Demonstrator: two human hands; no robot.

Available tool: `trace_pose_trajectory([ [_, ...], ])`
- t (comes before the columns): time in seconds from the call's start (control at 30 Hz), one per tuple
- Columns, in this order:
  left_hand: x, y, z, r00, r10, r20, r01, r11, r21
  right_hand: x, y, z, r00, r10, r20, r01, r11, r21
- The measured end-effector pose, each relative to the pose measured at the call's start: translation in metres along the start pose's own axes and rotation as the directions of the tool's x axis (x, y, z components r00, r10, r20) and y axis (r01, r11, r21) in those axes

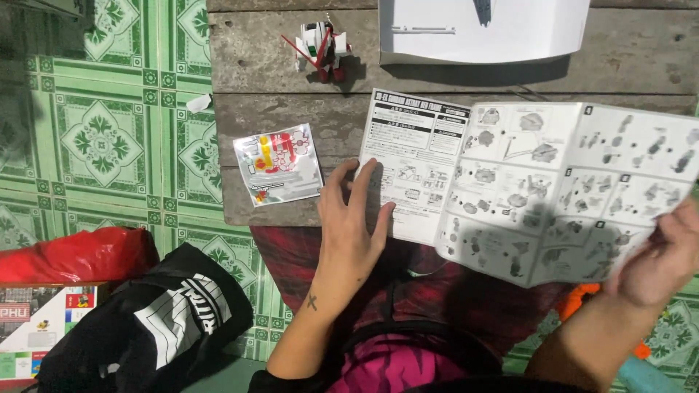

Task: Assembling a plastic model kit and applying small decorative stickers using a precision tool while following instructions.

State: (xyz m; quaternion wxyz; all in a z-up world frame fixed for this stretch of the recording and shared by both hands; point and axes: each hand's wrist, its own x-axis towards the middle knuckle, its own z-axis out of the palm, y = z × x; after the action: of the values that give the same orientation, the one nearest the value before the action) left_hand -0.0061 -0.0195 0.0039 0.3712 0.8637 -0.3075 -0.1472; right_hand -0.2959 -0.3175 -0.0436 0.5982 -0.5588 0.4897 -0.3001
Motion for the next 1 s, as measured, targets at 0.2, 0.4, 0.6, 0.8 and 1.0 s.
trace_pose_trajectory([
  [0.2,0.002,0.010,-0.006,1.000,-0.005,0.007,0.005,0.999,0.041,0.001,0.013,-0.040,0.996,0.085,-0.040,-0.089,0.990,-0.105],
  [0.4,0.005,0.015,-0.014,0.999,-0.033,0.004,0.033,0.999,-0.021,-0.002,0.013,-0.051,0.988,0.136,-0.074,-0.141,0.988,-0.069],
  [0.6,0.011,0.004,-0.046,1.000,-0.008,0.008,0.011,0.925,-0.381,-0.006,0.022,-0.057,1.000,-0.020,-0.014,0.018,0.991,-0.130],
  [0.8,-0.007,-0.055,-0.090,0.982,-0.187,-0.019,0.135,0.770,-0.623,-0.014,-0.008,0.010,0.999,-0.012,0.030,0.010,0.999,0.051],
  [1.0,-0.020,-0.088,-0.106,0.974,-0.214,-0.077,0.097,0.696,-0.712,-0.024,-0.039,0.056,0.988,-0.035,0.151,0.012,0.988,0.151],
])
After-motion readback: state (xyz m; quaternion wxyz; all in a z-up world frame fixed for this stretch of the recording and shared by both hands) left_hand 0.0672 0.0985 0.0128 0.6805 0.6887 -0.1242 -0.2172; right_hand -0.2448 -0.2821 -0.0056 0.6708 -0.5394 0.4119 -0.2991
